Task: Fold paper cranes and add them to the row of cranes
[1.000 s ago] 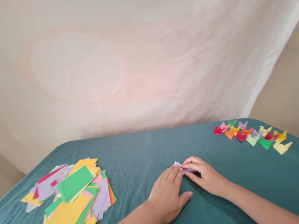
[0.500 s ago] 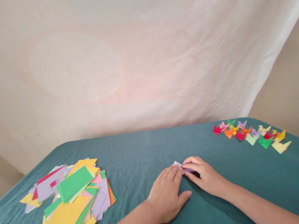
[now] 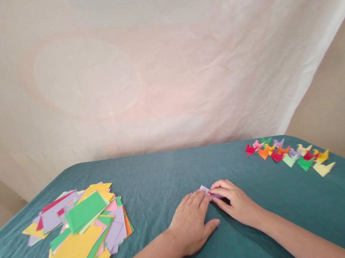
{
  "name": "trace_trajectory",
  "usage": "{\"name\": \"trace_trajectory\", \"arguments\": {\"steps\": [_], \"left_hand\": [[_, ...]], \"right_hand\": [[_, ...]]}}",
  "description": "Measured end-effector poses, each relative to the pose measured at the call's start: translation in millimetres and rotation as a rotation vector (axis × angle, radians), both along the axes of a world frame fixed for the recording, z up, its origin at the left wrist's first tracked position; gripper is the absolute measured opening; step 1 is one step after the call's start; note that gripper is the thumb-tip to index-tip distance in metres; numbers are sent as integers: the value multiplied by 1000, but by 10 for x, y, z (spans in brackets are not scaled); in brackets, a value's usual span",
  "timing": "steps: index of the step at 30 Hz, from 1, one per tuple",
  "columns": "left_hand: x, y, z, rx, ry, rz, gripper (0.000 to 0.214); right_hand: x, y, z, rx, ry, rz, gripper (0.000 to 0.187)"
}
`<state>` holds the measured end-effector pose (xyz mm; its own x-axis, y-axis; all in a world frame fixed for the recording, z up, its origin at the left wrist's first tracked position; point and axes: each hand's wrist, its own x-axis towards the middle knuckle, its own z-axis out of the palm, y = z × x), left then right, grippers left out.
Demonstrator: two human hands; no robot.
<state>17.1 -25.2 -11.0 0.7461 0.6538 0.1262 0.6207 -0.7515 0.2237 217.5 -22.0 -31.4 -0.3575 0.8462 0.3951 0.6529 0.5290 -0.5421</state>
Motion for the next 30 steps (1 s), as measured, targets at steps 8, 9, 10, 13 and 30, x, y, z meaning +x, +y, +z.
{"name": "trace_trajectory", "arguments": {"steps": [8,9,10,13,30], "left_hand": [[-11,29,12,10,-13,-20,56],[-12,37,10,14,-17,-22,56],[-14,45,8,18,-23,-23,55],[-19,73,6,22,-41,-29,52],[-20,142,37,-10,-94,-53,46]], "right_hand": [[12,-15,0,8,-8,0,19],[13,-19,-6,14,-13,0,19],[13,-22,-13,20,-18,1,20],[12,-29,-21,37,-43,3,21],[-32,-104,60,159,-228,52,28]]}}
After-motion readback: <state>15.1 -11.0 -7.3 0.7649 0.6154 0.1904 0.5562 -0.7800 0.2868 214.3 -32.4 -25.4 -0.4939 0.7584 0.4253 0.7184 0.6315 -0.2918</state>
